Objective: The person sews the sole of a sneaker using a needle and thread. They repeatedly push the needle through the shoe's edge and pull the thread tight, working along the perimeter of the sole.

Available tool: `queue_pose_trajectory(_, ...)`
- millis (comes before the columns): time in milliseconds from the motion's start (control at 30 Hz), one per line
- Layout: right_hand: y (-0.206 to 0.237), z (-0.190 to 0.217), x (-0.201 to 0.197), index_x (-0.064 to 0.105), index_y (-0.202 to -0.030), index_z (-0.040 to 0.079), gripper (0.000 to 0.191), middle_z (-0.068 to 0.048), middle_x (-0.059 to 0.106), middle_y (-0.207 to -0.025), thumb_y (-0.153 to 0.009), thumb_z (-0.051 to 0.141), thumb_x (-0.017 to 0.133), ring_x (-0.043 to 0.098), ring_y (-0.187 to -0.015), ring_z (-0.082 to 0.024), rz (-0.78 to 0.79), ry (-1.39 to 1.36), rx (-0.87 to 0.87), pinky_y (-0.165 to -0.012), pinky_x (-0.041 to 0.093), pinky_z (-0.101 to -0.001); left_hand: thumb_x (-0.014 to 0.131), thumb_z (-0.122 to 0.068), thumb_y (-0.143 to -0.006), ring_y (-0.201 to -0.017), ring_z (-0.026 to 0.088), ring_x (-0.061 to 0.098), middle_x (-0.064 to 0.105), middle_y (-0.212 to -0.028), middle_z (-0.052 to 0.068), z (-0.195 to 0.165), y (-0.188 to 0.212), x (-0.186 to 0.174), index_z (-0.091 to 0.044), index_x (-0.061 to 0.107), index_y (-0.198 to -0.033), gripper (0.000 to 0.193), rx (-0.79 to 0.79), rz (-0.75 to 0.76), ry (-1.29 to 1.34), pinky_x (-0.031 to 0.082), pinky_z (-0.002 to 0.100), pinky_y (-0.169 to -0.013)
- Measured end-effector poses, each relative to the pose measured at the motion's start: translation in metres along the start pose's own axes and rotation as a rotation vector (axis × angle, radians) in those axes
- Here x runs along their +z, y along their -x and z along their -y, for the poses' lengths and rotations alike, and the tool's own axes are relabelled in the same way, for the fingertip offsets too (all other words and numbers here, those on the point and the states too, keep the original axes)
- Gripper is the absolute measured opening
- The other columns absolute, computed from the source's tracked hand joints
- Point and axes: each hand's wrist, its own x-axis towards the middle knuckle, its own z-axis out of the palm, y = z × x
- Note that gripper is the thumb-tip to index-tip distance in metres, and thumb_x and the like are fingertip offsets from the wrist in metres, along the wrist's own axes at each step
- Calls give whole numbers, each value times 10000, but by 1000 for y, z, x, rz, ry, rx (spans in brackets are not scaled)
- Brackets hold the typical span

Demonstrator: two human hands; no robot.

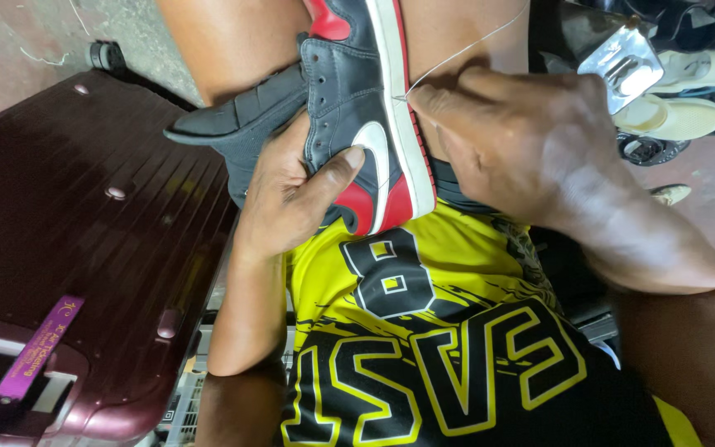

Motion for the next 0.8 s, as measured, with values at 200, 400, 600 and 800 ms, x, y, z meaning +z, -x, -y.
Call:
queue_pose_trajectory(200,-11,-15,11,783,-1015,114,97,1,666,-742,-926,152,778,643,-574,-166,44,83,-105,-512,486,-304,621,-14,-1037,-1104,89,654,741,-1201,60,8,-2,-7,16,618,-1363,327,15,8,-46,547,285,-1034)
queue_pose_trajectory(400,-20,-20,10,750,-969,129,50,20,666,-742,-929,157,741,633,-561,-168,44,162,-155,-491,456,-327,615,-19,-1049,-1058,70,646,739,-1193,54,-2,-7,-7,13,617,-1371,324,27,-9,-37,549,282,-1027)
queue_pose_trajectory(600,-19,-25,17,669,-945,128,83,-1,641,-749,-941,203,706,642,-585,-197,43,184,-159,-518,460,-349,622,-25,-1035,-1044,67,644,746,-1142,48,-6,-12,7,13,627,-1351,318,15,-3,-122,550,270,-989)
queue_pose_trajectory(800,-1,-27,28,656,-867,92,130,-51,673,-759,-936,184,717,655,-605,-259,62,64,-97,-542,473,-418,610,-130,-1059,-1051,194,709,703,-1129,118,24,35,-1,24,593,-1263,257,16,-200,1,633,308,-855)
